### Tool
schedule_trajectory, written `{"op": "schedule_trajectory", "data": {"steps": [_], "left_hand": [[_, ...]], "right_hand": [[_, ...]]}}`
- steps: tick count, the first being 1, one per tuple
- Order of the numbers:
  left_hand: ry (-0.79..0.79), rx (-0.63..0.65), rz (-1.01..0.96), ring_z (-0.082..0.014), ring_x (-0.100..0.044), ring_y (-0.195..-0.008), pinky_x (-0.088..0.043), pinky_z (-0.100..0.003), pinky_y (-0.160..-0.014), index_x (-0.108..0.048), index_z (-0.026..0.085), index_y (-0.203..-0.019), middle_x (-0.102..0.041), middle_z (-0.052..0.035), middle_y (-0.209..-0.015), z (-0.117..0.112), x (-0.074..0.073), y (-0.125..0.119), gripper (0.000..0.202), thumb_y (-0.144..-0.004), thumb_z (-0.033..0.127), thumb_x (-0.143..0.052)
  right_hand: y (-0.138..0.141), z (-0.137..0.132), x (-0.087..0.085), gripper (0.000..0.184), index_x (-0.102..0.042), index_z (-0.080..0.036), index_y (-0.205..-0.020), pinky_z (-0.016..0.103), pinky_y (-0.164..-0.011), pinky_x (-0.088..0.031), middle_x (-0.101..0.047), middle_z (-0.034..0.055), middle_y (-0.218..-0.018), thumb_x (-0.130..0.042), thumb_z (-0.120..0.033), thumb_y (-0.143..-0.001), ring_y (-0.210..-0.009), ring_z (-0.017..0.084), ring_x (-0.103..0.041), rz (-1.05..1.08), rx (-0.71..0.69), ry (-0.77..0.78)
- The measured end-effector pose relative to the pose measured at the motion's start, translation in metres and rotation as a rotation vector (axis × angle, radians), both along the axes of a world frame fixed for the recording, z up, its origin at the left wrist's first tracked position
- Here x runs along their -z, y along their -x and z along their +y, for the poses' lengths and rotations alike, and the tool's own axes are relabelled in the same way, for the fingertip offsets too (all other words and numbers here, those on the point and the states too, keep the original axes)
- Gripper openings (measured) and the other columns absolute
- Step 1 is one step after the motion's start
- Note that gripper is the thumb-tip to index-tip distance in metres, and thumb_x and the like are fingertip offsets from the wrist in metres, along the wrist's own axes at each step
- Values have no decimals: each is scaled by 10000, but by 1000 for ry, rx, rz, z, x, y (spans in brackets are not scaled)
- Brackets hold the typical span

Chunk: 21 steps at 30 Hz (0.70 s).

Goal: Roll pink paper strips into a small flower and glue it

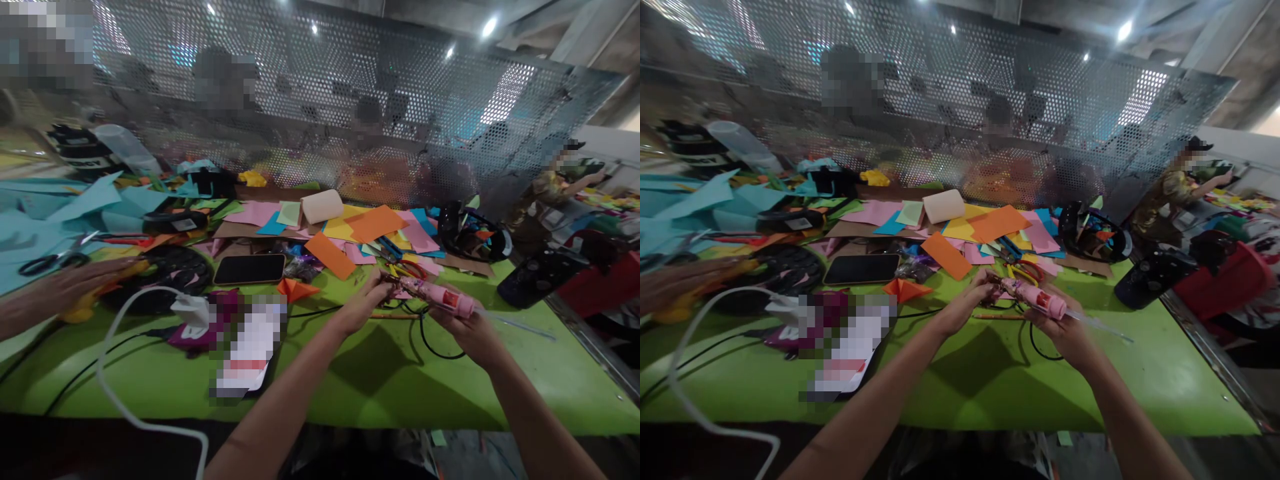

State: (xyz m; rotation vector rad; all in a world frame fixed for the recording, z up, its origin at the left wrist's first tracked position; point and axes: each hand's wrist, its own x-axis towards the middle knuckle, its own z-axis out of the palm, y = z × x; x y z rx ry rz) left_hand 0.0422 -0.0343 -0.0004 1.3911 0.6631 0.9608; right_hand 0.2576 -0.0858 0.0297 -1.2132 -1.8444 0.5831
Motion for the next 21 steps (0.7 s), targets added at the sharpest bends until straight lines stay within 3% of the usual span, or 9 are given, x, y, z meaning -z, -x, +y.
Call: {"op": "schedule_trajectory", "data": {"steps": [6,15,21], "left_hand": [[51,-4,-9,-134,-444,-756,-387,-268,-723,-470,213,-973,-484,12,-862,4,8,-2,158,-878,339,-479],[33,11,3,-129,-438,-744,-374,-263,-703,-455,217,-956,-475,19,-842,2,4,0,170,-888,371,-484],[29,-4,15,-129,-433,-737,-366,-264,-691,-449,213,-959,-470,20,-835,0,0,2,175,-883,371,-464]], "right_hand": [[-4,-2,1,323,-755,-231,-1068,349,-846,-555,-751,78,-1024,-660,-460,-860,-945,267,-683,-44,25,-1],[4,0,-3,347,-735,-246,-1150,383,-919,-534,-724,86,-1166,-646,-445,-881,-1068,293,-666,-38,-27,-2],[-4,-2,1,314,-745,-237,-1100,403,-954,-519,-752,78,-983,-635,-437,-885,-1052,301,-665,-57,13,-15]]}}
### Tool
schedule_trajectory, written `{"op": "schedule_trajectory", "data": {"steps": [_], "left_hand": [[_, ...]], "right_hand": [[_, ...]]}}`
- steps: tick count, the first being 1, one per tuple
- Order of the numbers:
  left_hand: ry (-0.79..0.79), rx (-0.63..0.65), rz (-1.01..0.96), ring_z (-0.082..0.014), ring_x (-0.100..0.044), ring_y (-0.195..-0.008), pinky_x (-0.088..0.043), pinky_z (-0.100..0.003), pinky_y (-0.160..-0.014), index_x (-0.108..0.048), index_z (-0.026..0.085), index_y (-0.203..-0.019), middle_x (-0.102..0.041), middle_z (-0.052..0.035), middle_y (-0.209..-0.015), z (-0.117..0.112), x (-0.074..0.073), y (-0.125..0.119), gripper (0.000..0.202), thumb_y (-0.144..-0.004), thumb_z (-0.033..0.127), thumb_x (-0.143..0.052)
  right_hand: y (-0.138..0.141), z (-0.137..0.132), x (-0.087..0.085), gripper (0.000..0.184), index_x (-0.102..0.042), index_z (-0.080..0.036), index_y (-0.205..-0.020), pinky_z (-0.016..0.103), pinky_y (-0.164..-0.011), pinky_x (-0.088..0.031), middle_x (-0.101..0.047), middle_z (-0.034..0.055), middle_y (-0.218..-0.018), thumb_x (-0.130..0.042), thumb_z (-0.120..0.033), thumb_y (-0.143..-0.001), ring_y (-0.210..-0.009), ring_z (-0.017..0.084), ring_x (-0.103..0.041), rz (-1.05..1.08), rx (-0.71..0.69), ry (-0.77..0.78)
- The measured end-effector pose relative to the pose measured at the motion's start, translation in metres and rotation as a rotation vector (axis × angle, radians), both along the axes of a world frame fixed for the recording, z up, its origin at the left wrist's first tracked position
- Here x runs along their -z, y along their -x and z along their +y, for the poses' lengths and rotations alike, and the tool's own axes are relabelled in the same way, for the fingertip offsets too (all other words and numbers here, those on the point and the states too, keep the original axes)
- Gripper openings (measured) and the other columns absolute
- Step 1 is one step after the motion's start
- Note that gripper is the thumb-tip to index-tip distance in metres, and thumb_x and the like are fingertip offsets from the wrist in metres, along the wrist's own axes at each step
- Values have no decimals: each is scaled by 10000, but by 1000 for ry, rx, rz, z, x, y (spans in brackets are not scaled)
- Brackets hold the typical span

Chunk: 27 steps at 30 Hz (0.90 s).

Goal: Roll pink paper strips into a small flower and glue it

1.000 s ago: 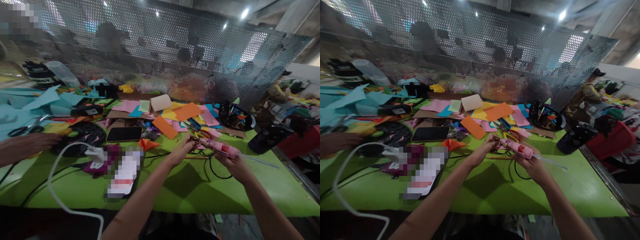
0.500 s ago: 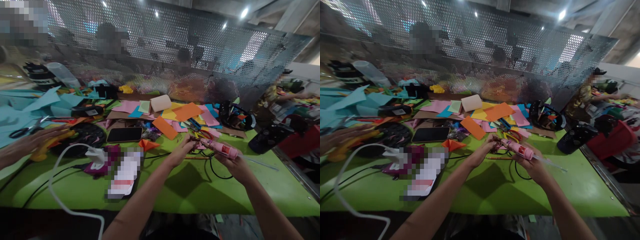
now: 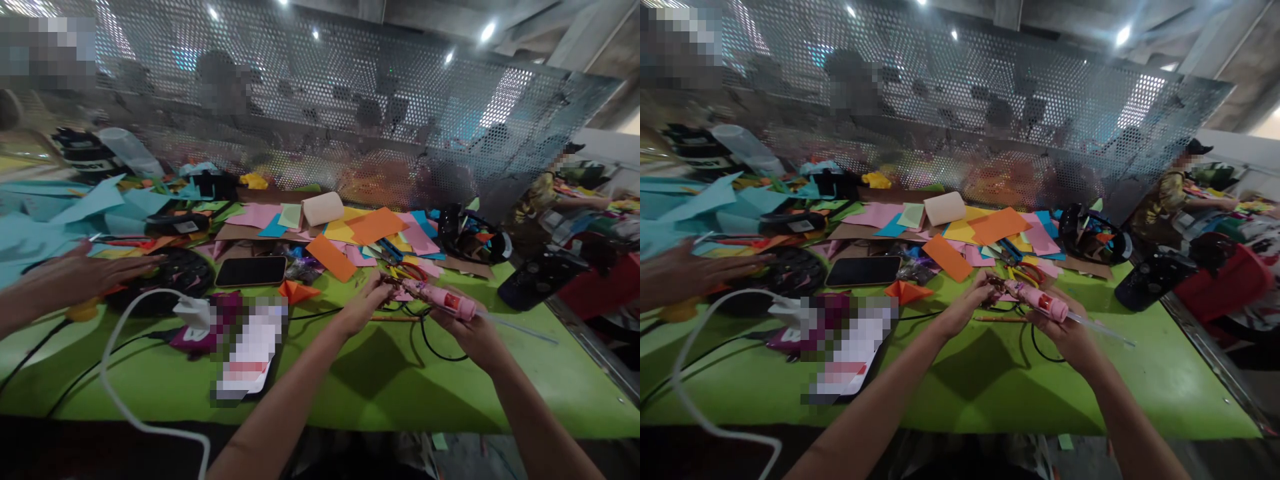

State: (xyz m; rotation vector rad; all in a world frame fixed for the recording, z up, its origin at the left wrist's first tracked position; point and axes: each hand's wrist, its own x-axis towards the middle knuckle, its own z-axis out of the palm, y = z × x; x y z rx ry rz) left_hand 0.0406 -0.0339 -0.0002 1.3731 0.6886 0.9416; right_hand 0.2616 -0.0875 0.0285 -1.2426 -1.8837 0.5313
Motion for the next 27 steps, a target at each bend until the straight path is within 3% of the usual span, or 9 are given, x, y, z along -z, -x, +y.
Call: {"op": "schedule_trajectory", "data": {"steps": [10,15,24,27], "left_hand": [[-28,-18,13,-142,-466,-780,-393,-272,-732,-480,226,-983,-523,12,-883,2,7,0,180,-895,383,-476],[-30,-28,-21,-140,-469,-794,-405,-271,-741,-488,218,-1006,-532,0,-921,4,11,0,205,-901,395,-480],[-3,-30,-41,-124,-477,-777,-424,-263,-767,-491,210,-1005,-515,8,-905,5,11,-1,219,-897,401,-485],[5,-30,-56,-129,-475,-776,-423,-269,-761,-489,209,-1003,-506,4,-901,5,10,-1,242,-879,417,-499]], "right_hand": [[8,1,-6,322,-745,-244,-1104,382,-893,-543,-739,78,-1062,-659,-445,-868,-1043,300,-669,7,-15,1],[0,-2,-3,320,-748,-260,-1102,391,-949,-525,-744,67,-1037,-650,-464,-875,-1030,291,-675,-17,18,-1],[0,-4,-6,321,-749,-254,-1107,399,-957,-526,-726,82,-1166,-657,-452,-872,-1072,297,-671,-27,-3,26],[0,-5,-7,317,-752,-226,-1061,378,-870,-557,-743,90,-1068,-660,-458,-866,-962,284,-694,-26,26,37]]}}
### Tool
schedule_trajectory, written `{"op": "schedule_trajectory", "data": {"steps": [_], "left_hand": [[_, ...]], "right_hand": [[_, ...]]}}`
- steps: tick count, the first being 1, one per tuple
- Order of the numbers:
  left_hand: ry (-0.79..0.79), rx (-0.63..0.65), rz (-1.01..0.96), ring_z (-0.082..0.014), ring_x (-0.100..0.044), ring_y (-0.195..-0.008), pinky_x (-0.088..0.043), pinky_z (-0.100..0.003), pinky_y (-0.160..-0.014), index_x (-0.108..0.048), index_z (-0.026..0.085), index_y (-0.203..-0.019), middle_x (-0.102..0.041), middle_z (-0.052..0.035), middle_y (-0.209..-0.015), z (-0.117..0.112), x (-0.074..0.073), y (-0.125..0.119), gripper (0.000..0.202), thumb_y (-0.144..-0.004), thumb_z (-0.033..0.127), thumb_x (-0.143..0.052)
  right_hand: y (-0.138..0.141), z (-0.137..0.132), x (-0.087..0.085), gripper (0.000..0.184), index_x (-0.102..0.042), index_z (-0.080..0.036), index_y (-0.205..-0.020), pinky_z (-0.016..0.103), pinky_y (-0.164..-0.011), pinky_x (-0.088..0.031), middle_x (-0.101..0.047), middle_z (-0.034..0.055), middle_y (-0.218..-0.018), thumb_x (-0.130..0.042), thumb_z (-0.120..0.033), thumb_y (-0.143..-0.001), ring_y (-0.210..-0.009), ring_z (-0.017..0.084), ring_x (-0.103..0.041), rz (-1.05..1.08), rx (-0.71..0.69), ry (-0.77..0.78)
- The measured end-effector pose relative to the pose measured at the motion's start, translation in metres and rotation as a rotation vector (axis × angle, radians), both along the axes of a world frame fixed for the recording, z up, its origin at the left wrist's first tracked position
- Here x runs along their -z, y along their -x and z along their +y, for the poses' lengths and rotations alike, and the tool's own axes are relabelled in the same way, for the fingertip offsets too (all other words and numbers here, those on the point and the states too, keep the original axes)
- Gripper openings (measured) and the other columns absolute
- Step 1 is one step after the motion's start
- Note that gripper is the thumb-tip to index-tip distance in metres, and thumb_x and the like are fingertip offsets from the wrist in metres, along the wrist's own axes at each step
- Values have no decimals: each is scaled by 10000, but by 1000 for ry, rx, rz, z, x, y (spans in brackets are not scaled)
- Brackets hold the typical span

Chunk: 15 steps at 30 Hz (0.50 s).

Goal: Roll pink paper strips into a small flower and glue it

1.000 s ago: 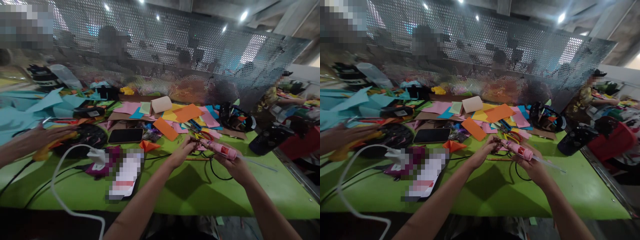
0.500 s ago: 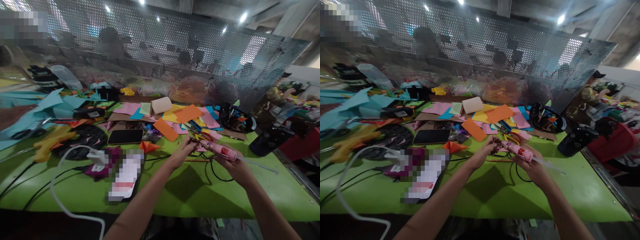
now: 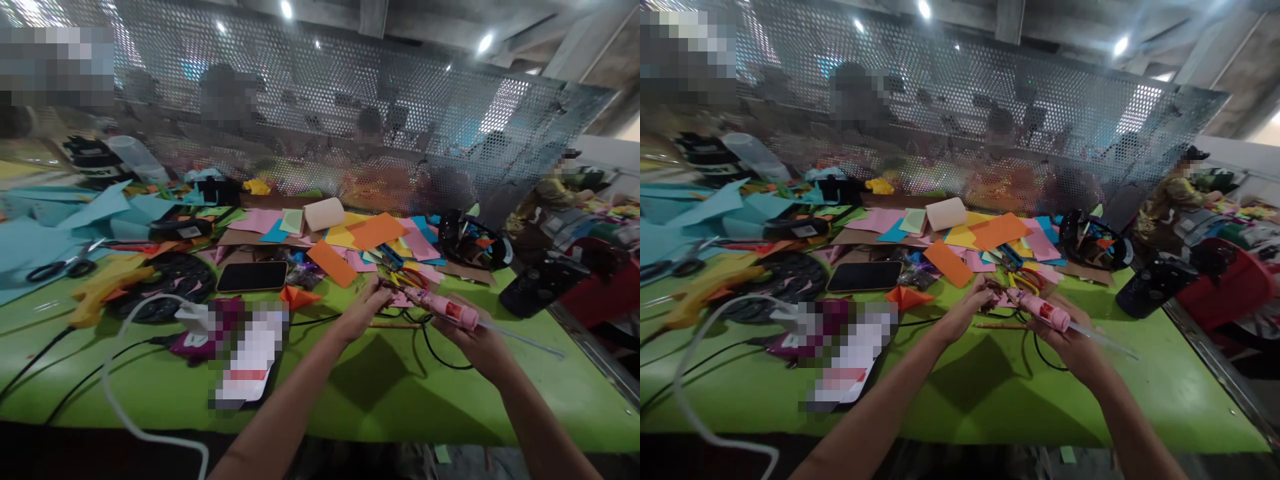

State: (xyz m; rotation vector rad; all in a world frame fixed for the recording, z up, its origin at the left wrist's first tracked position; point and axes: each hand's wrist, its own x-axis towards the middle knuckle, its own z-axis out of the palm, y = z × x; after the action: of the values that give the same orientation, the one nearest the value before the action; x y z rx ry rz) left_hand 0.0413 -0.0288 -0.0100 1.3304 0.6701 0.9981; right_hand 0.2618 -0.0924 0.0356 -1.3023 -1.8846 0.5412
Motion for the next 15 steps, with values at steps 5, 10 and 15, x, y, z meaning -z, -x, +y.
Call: {"op": "schedule_trajectory", "data": {"steps": [5,10,15], "left_hand": [[-14,17,25,-136,-461,-796,-401,-272,-750,-478,212,-996,-502,5,-900,-1,-2,1,224,-880,404,-493],[-26,32,57,-132,-444,-776,-373,-267,-715,-451,218,-946,-460,25,-849,-3,-4,2,189,-897,397,-484],[-21,18,34,-132,-455,-770,-379,-264,-710,-465,217,-957,-482,22,-847,-2,-3,2,191,-891,394,-495]], "right_hand": [[4,4,-2,332,-744,-239,-1106,411,-948,-534,-736,90,-1114,-662,-454,-867,-1052,302,-676,15,-32,-32],[11,10,-4,340,-727,-269,-1187,440,-1016,-505,-709,78,-1224,-646,-409,-888,-1176,317,-636,12,-109,-44],[9,10,-3,325,-733,-263,-1177,435,-1021,-503,-704,80,-1245,-625,-397,-901,-1185,312,-633,12,-118,-40]]}}
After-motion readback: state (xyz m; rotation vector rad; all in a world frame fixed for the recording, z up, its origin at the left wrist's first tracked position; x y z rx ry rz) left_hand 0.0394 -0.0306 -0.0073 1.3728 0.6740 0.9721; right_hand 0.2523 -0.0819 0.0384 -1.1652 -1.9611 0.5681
